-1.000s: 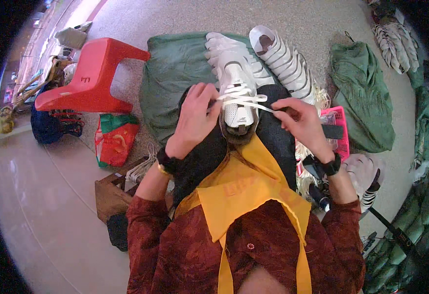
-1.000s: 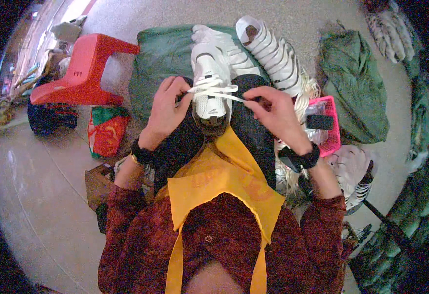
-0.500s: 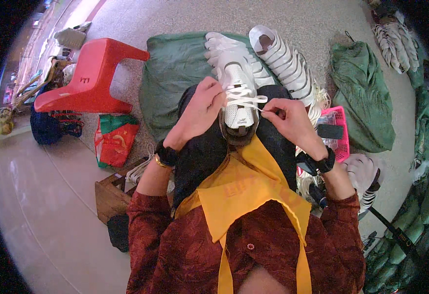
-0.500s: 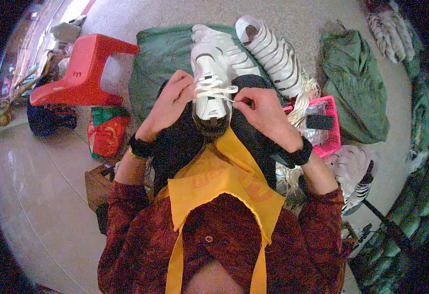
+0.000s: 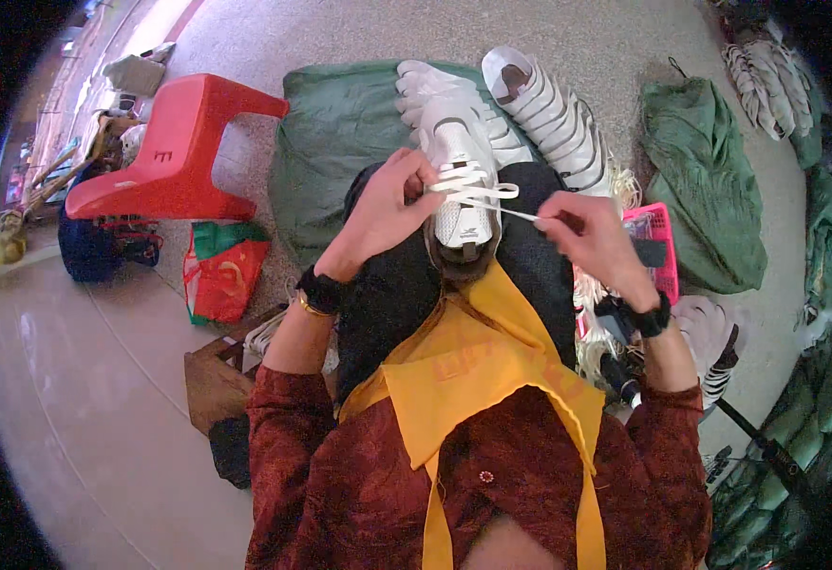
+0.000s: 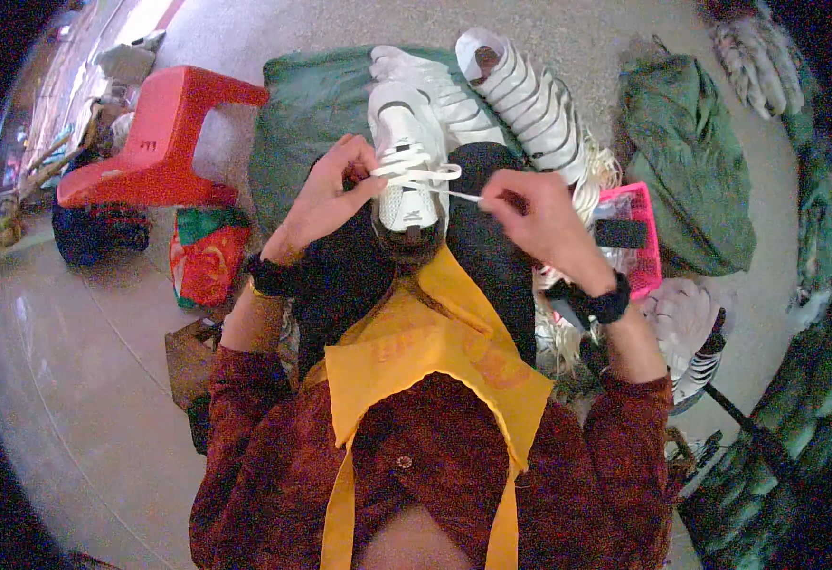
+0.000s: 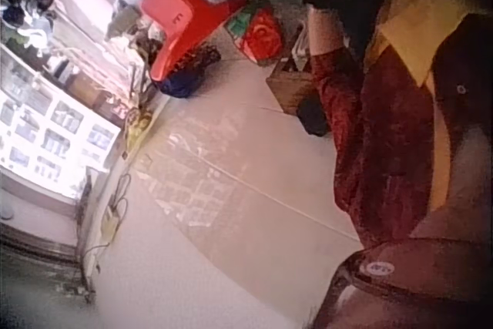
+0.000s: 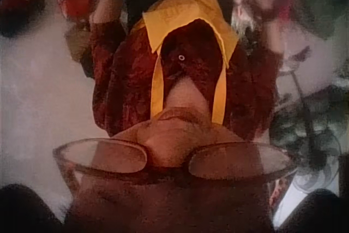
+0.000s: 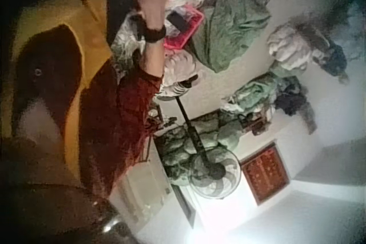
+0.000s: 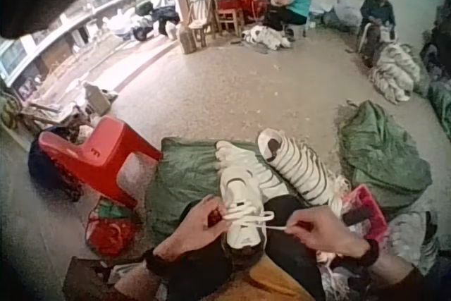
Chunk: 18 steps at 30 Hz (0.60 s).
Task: The person sits on the floor and laces a white sneaker resting on their lap. They thread the white laces through the eyelets, pull them tight, and tie a knot at the top. The workspace includes a red stool and a pink basket of laces nearby.
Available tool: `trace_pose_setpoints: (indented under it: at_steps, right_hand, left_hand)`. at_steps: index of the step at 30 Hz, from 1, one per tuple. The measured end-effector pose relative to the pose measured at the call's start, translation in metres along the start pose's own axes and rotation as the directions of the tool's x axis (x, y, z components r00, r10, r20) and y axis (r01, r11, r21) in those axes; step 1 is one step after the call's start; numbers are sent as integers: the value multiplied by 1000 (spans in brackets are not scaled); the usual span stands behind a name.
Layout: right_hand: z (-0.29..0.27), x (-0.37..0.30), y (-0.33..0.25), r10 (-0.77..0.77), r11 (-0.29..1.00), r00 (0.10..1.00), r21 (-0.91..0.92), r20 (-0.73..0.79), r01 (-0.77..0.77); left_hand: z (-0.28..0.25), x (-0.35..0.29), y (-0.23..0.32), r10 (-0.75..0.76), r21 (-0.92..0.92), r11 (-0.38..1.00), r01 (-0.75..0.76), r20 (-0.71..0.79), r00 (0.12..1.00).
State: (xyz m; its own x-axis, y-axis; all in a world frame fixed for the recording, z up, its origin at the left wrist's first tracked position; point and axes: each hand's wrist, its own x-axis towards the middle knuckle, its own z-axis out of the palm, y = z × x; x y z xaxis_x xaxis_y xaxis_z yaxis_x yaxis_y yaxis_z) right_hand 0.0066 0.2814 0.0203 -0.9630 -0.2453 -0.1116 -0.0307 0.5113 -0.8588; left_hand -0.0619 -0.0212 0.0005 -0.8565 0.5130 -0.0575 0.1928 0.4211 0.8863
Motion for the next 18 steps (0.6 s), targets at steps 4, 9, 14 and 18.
trace_pose_setpoints:
  at_steps: [4, 9, 14, 18]
  right_hand:
    - [-16, -14, 11, 165, 982, 986, 85, 22, -166]
    - [3, 5, -12, -45, 999, 983, -17, -178, 43]
    - [25, 37, -29, -248, 964, 964, -121, -97, 236]
    - [26, 50, -15, -145, 984, 989, 111, 43, 139]
  left_hand:
    - [7, -6, 4, 81, 9, 997, -80, -90, 993]
    - [13, -14, 5, 8, -79, 997, -19, -135, 991]
    - [16, -21, 6, -49, -97, 995, 35, -136, 989]
    - [14, -21, 3, -106, -179, 981, 80, -140, 984]
